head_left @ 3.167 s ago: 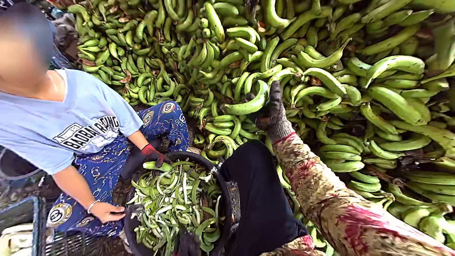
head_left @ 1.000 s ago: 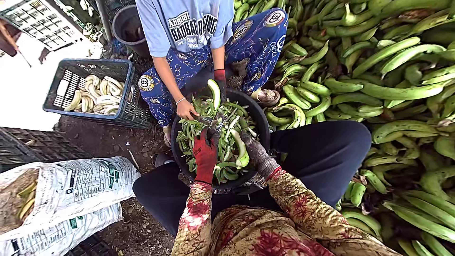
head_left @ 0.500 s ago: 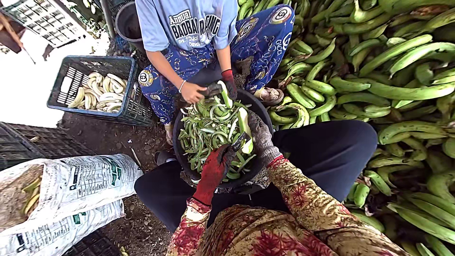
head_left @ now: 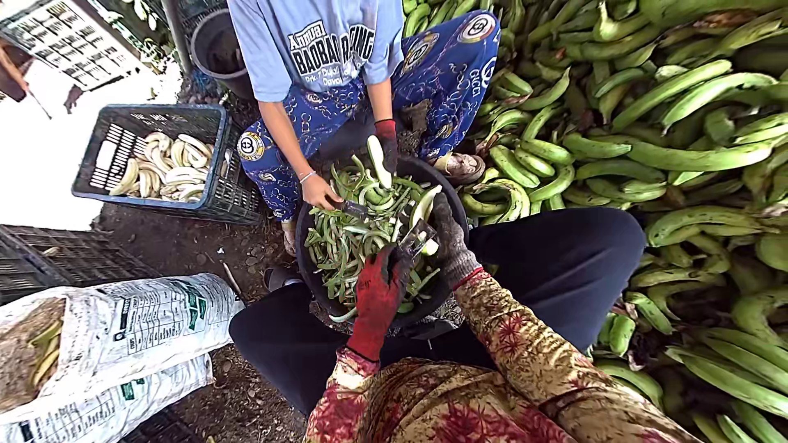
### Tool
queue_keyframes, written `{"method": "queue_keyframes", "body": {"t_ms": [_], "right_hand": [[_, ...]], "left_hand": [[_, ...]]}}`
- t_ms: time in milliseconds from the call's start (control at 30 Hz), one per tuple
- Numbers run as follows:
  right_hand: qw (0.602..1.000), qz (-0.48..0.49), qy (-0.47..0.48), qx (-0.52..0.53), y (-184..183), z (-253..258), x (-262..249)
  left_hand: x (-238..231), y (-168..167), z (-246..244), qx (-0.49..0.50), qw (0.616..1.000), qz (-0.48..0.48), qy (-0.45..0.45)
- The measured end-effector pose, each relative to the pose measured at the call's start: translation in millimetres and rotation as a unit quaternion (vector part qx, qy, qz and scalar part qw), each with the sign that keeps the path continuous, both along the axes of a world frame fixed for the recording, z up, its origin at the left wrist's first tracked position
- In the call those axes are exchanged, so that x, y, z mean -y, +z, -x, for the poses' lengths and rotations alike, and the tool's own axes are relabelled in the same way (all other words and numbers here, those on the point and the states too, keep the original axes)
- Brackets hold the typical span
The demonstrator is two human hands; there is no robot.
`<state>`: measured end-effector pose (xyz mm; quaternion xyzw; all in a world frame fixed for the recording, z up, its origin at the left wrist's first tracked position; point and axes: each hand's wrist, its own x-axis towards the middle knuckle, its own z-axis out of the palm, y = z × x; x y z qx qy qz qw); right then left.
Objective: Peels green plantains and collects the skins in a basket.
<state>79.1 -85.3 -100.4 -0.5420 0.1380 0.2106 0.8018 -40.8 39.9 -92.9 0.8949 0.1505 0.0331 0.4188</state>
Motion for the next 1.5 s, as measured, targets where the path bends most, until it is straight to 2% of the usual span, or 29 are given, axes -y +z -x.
{"method": "queue_keyframes", "body": {"t_ms": [33, 167, 300, 400, 533, 633, 700, 800, 833, 867, 933, 967, 1033, 1100, 1200, 1300, 1367, 1433, 1500], "right_hand": [[1.0, 0.012, -0.014, 0.016, 7, 0, -4], [0.976, 0.205, -0.054, 0.042, 24, 7, -15], [0.963, 0.251, -0.078, 0.061, 24, 10, -25], [0.954, 0.292, 0.008, 0.073, 27, 14, -18], [0.964, 0.169, 0.195, 0.062, 12, 11, 7], [0.915, 0.154, 0.359, 0.103, 1, -3, 18], [0.891, 0.171, 0.408, 0.105, -1, -10, 22], [0.847, 0.224, 0.473, 0.09, 12, -11, 25], [0.854, 0.232, 0.459, 0.074, 10, -11, 26], [0.885, 0.218, 0.409, 0.042, 2, -13, 28], [0.957, 0.147, 0.249, -0.041, -16, -22, 28], [0.975, 0.126, 0.17, -0.074, -20, -25, 24], [0.988, 0.097, 0.073, -0.096, -17, -28, 14], [0.993, 0.078, 0.017, -0.093, -5, -24, 2], [0.993, -0.008, -0.056, -0.099, 12, -15, -11], [0.987, -0.066, -0.111, -0.099, 9, -17, -21], [0.988, -0.027, -0.125, -0.082, 2, -20, -26], [0.99, 0.082, -0.104, -0.048, -2, -19, -28], [0.975, 0.218, -0.037, 0.012, -3, -10, -26]], "left_hand": [[6, -1, 6, 0.011, 1.0, 0.006, 0.007], [15, -1, 12, 0.018, 0.998, -0.005, 0.058], [13, 2, 8, -0.004, 0.997, 0.009, 0.072], [0, -4, 0, -0.014, 0.998, 0.035, 0.053], [-30, -13, -28, -0.044, 0.998, -0.031, 0.022], [-50, -18, -49, -0.031, 0.997, -0.061, -0.025], [-53, -19, -57, -0.029, 0.994, -0.094, -0.042], [-50, -19, -68, -0.074, 0.989, -0.126, 0.0], [-49, -19, -68, -0.087, 0.989, -0.119, 0.016], [-49, -18, -69, -0.089, 0.989, -0.112, 0.024], [-44, -15, -65, -0.075, 0.992, -0.099, 0.015], [-38, -14, -58, -0.056, 0.994, -0.089, 0.009], [-22, -14, -44, 0.013, 0.997, -0.078, 0.007], [-5, -16, -31, 0.068, 0.993, -0.091, 0.01], [10, -24, -18, 0.12, 0.983, -0.136, 0.043], [15, -29, -14, 0.136, 0.975, -0.155, 0.086], [16, -25, -16, 0.123, 0.973, -0.166, 0.104], [15, -18, -19, 0.09, 0.978, -0.152, 0.107], [6, -13, -25, 0.051, 0.987, -0.125, 0.092]]}}
